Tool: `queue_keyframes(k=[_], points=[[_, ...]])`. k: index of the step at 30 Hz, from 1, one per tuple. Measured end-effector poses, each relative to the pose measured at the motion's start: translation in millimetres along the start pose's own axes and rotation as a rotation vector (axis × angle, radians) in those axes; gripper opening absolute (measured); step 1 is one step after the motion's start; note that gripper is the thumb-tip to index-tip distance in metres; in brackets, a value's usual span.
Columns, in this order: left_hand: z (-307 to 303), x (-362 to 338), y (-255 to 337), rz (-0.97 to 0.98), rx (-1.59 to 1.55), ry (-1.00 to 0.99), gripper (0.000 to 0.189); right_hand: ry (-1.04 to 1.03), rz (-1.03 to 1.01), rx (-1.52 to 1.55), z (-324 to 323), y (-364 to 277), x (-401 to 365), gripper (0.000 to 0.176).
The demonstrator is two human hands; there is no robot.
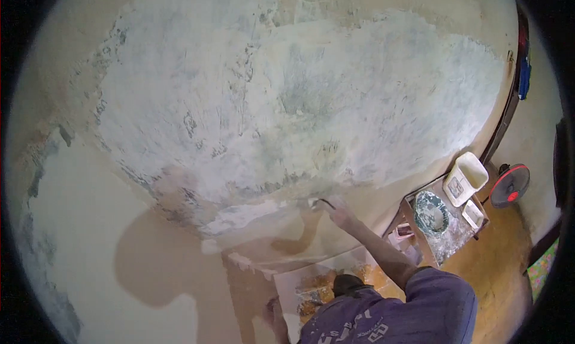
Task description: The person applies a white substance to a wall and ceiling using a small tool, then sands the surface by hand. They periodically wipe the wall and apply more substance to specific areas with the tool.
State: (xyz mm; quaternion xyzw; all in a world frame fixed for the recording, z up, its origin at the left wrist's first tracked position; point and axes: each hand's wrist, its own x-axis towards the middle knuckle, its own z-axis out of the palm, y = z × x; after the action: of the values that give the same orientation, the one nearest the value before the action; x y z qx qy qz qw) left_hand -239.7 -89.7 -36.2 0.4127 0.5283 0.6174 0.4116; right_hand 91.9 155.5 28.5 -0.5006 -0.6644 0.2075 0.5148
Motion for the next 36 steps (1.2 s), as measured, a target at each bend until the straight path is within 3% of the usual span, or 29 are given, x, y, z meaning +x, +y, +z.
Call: queue_keyframes(k=[1,3,6,7,10,12,13,16,17,20,22,23,24,27,28,29,32,33,34,36], points=[[2,7,-1,0.026,0.047,-0.025,0.025,0.025,-0.01,0.031,-7,-14,13,0.039],[3,9,-7,0.051,0.146,-0.073,0.024,0.294,-0.188,-0.083,-49,-52,63,0.031],[12,20,-11,0.054,0.049,-0.11,0.025,0.881,-0.682,-0.604,-125,-185,132,0.045],[14,24,-7,0.058,0.098,-0.125,0.025,0.901,-0.735,-0.487,-139,-216,150,0.049],[17,29,-4,0.088,0.147,-0.144,0.026,0.736,-0.672,-0.298,-123,-215,185,0.047],[18,28,-8,0.135,0.054,-0.121,0.027,0.702,-0.738,-0.416,-72,-164,181,0.052],[18,25,-9,0.107,0.073,-0.101,0.026,0.3,-0.261,-0.003,-42,-142,166,0.054],[12,18,-12,0.054,0.127,-0.056,0.025,-0.036,-0.648,-0.505,55,-46,101,0.057],[10,15,-13,0.053,0.14,-0.05,0.025,0.05,-0.953,-0.941,61,-51,83,0.054],[7,2,-9,0.039,0.102,0.012,0.024,0.071,-1.034,-0.949,68,-31,82,0.047],[1,-8,-8,0.004,0.09,0.06,0.023,-0.055,-0.879,-0.698,25,-74,115,0.038],[-1,-11,-9,-0.02,0.102,0.081,0.022,-0.18,-0.413,-0.386,-7,-127,140,0.036],[-4,-13,-12,-0.043,0.113,0.099,0.022,-0.081,-0.282,-0.266,-35,-155,163,0.034],[-18,-11,-44,-0.063,0.086,0.153,0.019,0.683,-0.687,-0.44,-124,-240,217,0.03],[-17,-10,-38,-0.057,0.077,0.138,0.019,0.842,-0.75,-0.463,-143,-264,230,0.03],[-12,-6,-21,-0.05,0.067,0.122,0.018,0.961,-0.87,-0.485,-161,-281,245,0.042],[1,5,0,-0.011,0.054,0.118,0.019,0.95,-0.854,-0.46,-149,-279,244,0.043],[2,7,1,0.003,0.051,0.122,0.019,0.869,-0.87,-0.491,-133,-262,238,0.035],[1,10,-1,0.056,0.076,0.081,0.019,0.735,-0.846,-0.484,-113,-240,230,0.035],[2,20,-7,0.17,0.117,-0.001,0.02,0.149,-0.638,-0.45,-66,-201,201,0.035]])
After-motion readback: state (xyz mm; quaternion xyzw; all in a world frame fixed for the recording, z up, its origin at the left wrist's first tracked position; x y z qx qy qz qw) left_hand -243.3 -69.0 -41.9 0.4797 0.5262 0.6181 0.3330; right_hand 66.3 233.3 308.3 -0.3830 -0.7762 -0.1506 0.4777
